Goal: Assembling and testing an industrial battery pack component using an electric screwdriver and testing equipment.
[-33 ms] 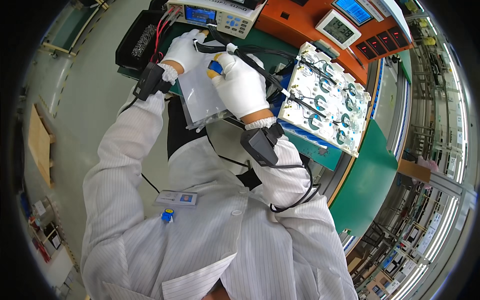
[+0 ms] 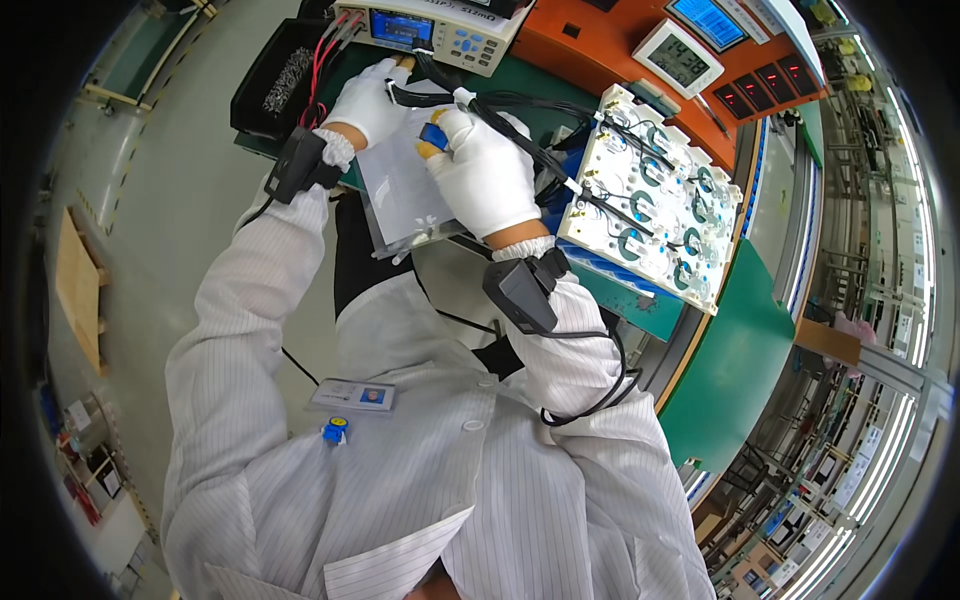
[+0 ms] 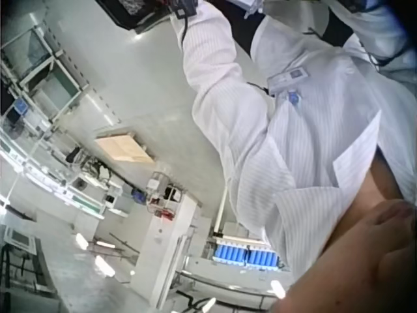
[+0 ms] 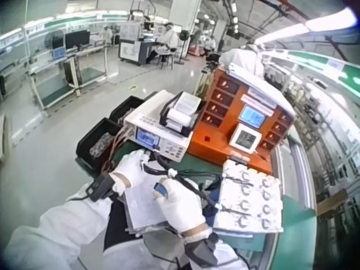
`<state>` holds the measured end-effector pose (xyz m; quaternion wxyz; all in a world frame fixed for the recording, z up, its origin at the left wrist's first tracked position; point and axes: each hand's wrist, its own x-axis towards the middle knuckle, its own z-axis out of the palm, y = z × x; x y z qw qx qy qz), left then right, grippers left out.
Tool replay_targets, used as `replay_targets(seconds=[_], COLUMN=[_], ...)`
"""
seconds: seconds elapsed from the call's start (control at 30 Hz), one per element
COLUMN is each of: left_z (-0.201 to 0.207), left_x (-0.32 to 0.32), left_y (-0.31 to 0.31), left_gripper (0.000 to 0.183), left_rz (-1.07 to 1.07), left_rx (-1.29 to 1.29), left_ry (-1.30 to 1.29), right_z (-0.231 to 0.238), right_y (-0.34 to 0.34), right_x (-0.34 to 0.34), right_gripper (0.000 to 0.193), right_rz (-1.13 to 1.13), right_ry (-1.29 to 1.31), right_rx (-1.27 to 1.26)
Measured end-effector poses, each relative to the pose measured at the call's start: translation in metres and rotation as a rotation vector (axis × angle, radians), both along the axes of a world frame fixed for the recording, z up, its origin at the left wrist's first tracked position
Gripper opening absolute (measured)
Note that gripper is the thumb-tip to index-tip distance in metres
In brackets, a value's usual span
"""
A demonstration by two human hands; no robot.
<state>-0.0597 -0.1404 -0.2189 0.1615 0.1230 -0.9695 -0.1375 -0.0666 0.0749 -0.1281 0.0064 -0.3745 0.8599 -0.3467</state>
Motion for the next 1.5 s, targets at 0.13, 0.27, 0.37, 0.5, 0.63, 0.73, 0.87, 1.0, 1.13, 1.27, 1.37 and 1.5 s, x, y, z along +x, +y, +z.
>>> replay_targets(seconds=[0.13, 0.27, 0.37, 0.5, 0.63, 0.73, 0.87, 1.0, 1.13, 1.27, 1.37, 1.5], left_z=[0.012, 0.062, 0.058, 0.034, 0.033, 0.028, 0.024, 0.024, 0.023, 0.025, 0.024, 0.024], left_x=[0.037, 0.102, 0.128, 0.135, 0.143, 0.145, 0.148, 0.148, 0.149, 0.149, 0.15, 0.151], left_y=[0.012, 0.05, 0.091, 0.091, 0.057, 0.056, 0.063, 0.065, 0.063, 0.064, 0.062, 0.061], left_gripper=[0.036, 0.027, 0.031, 0.034, 0.031, 0.031, 0.03, 0.03, 0.03, 0.03, 0.031, 0.031], left_rz=[-0.001, 0.002, -0.257, -0.243, -0.166, -0.202, -0.182, -0.162, -0.178, -0.171, -0.165, -0.163], left_rx=[-0.024, 0.119, 0.069, 0.042, 0.013, 0.026, -0.002, -0.006, 0.005, 0.033, 0.034, 0.052], left_ry=[-0.06, -0.34, -0.276, -0.086, -0.106, -0.107, -0.078, -0.052, -0.054, -0.053, -0.07, -0.076], right_z=[-0.009, -0.014, -0.024, -0.026, -0.03, -0.031, -0.022, -0.019, -0.026, -0.044, -0.049, -0.044], right_y=[0.013, 0.017, 0.019, 0.019, 0.021, 0.014, -0.008, -0.024, -0.032, -0.033, -0.032, -0.036], right_x=[-0.006, -0.007, -0.004, -0.003, -0.004, -0.003, 0.002, -0.002, -0.003, -0.001, 0.004, 0.004], right_gripper=[0.027, 0.03, 0.033, 0.035, 0.035, 0.035, 0.031, 0.03, 0.035, 0.04, 0.042, 0.042], right_rz=[-0.033, 0.004, 0.028, 0.06, 0.083, 0.134, 0.116, 0.024, -0.011, -0.009, 0.016, 0.077], right_ry=[-0.111, -0.165, -0.204, -0.246, -0.349, -0.35, -0.285, -0.274, -0.256, -0.118, -0.022, -0.058], right_rx=[0.161, 0.212, 0.134, 0.189, 0.213, 0.188, 0.241, 0.405, 0.513, 0.588, 0.406, 0.349])
